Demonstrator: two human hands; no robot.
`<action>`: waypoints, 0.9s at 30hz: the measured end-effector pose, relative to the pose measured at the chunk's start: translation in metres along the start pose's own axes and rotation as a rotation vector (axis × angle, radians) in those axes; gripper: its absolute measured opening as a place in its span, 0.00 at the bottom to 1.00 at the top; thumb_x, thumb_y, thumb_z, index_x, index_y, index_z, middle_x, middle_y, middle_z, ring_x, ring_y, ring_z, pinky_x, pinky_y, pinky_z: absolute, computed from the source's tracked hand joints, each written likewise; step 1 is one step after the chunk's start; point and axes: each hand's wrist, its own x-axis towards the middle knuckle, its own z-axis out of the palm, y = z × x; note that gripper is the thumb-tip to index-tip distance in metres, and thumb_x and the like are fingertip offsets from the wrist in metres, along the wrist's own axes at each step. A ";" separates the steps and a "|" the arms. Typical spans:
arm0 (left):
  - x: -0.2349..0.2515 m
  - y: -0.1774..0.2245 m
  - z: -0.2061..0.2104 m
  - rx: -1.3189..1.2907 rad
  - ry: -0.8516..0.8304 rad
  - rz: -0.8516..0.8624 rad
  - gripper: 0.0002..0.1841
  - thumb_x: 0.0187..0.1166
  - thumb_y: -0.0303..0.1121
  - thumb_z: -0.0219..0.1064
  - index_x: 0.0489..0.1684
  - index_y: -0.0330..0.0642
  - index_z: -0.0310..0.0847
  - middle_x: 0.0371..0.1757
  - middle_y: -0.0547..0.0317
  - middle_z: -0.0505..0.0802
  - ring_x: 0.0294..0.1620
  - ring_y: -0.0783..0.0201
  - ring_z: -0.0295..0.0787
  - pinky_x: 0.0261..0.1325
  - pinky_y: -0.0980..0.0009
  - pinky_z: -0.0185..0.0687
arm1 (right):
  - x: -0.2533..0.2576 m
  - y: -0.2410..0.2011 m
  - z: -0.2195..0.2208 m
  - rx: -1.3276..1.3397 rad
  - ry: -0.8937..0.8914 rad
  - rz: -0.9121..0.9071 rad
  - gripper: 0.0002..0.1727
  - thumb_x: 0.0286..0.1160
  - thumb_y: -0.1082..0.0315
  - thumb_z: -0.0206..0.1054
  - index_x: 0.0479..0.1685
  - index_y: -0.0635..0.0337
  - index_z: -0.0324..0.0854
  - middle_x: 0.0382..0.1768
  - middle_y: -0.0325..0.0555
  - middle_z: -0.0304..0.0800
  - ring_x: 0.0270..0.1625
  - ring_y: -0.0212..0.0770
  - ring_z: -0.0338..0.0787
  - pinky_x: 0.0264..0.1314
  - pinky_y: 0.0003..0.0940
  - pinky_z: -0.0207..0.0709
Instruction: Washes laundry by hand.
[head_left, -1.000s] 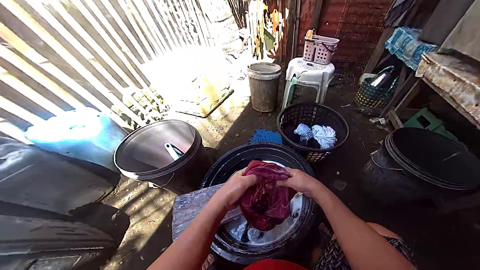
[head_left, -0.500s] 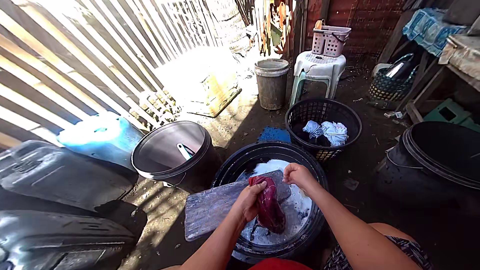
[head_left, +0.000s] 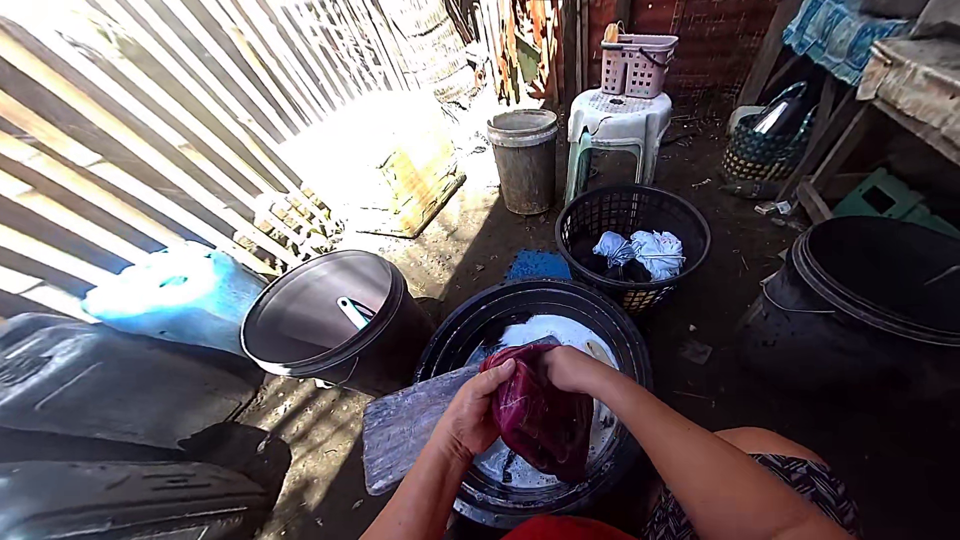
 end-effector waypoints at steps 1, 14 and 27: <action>0.000 -0.003 -0.003 -0.032 0.014 0.035 0.15 0.75 0.46 0.68 0.49 0.47 0.87 0.41 0.51 0.95 0.43 0.61 0.95 0.48 0.61 0.93 | -0.003 -0.002 -0.009 0.192 0.070 0.013 0.12 0.82 0.75 0.59 0.49 0.70 0.89 0.51 0.63 0.92 0.61 0.59 0.89 0.68 0.63 0.76; 0.008 -0.012 0.025 -0.179 -0.318 -0.143 0.19 0.69 0.51 0.78 0.46 0.48 0.91 0.40 0.52 0.95 0.41 0.63 0.95 0.46 0.63 0.93 | -0.017 -0.021 0.046 0.004 -0.333 0.197 0.24 0.89 0.65 0.57 0.74 0.76 0.74 0.75 0.71 0.76 0.79 0.64 0.76 0.83 0.60 0.63; 0.007 -0.006 -0.064 0.964 0.436 -0.333 0.18 0.90 0.39 0.56 0.67 0.37 0.83 0.64 0.44 0.90 0.67 0.51 0.85 0.69 0.48 0.77 | -0.015 0.029 0.009 1.227 -0.002 0.311 0.36 0.93 0.37 0.28 0.66 0.53 0.75 0.50 0.49 0.87 0.51 0.44 0.89 0.53 0.48 0.84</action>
